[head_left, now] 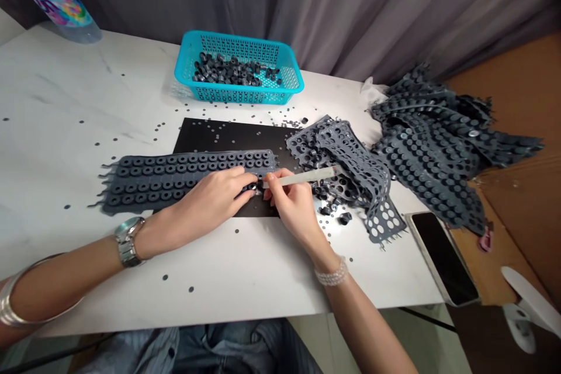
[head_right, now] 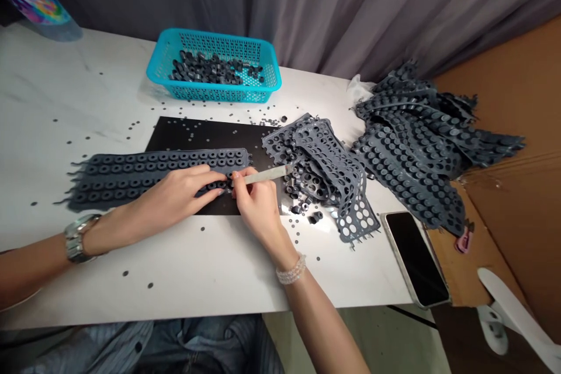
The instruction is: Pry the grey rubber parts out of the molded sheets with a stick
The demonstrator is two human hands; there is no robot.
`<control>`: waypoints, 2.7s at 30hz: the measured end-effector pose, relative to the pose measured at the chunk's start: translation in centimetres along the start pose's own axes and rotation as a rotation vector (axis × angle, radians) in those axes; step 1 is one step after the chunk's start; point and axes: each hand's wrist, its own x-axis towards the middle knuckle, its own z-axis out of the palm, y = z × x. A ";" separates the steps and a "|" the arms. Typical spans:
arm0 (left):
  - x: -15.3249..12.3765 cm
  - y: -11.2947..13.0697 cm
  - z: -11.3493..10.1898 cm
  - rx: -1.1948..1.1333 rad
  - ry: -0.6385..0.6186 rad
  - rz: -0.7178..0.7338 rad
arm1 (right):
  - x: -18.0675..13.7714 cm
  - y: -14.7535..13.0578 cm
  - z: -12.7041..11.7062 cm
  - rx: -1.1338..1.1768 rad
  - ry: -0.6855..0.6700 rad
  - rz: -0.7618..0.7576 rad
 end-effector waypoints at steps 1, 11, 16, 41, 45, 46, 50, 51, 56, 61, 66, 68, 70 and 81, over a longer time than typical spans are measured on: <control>0.0 0.2 0.0 0.019 -0.007 -0.005 | 0.0 -0.1 0.0 -0.008 0.001 -0.008; 0.3 0.4 0.5 0.105 0.023 0.028 | 0.0 -0.8 0.4 -0.181 0.004 -0.093; 0.4 0.4 0.6 -0.010 0.084 -0.007 | -0.1 -1.1 1.1 -0.327 0.040 -0.153; 0.5 -0.5 -3.2 -1.883 0.032 -0.729 | 1.5 -3.2 -1.1 0.343 0.262 0.002; 0.6 -0.4 -3.3 -1.897 0.053 -0.727 | 0.7 -2.6 0.1 0.354 0.238 0.042; 0.6 -0.4 -3.3 -1.899 0.058 -0.736 | 0.4 -2.2 0.4 0.345 0.218 0.056; 0.6 -0.4 -3.6 -1.928 0.017 -0.745 | -0.5 -0.9 1.0 0.257 0.111 0.067; 0.5 -0.4 -3.7 -1.908 0.003 -0.722 | -0.6 -0.7 1.1 0.227 0.083 0.057; -0.2 -0.4 -3.4 -0.948 0.084 -0.471 | -0.5 -0.6 1.4 0.027 0.001 -0.003; -0.7 -0.4 -1.8 -0.091 0.039 -0.099 | -0.3 -0.6 1.5 -0.049 -0.004 -0.035; -0.9 -0.8 -0.6 0.101 0.016 -0.019 | -0.3 -0.8 1.7 -0.073 0.000 -0.062; -1.0 -0.8 -0.4 0.135 0.010 -0.021 | -0.3 -0.8 1.7 -0.076 -0.001 -0.071; -1.0 -0.8 -0.4 0.165 0.007 -0.009 | -0.3 -0.9 1.8 -0.079 0.000 -0.079; -0.7 -0.6 -0.1 0.086 0.040 -0.034 | -0.4 -1.3 2.7 -0.318 0.035 -0.165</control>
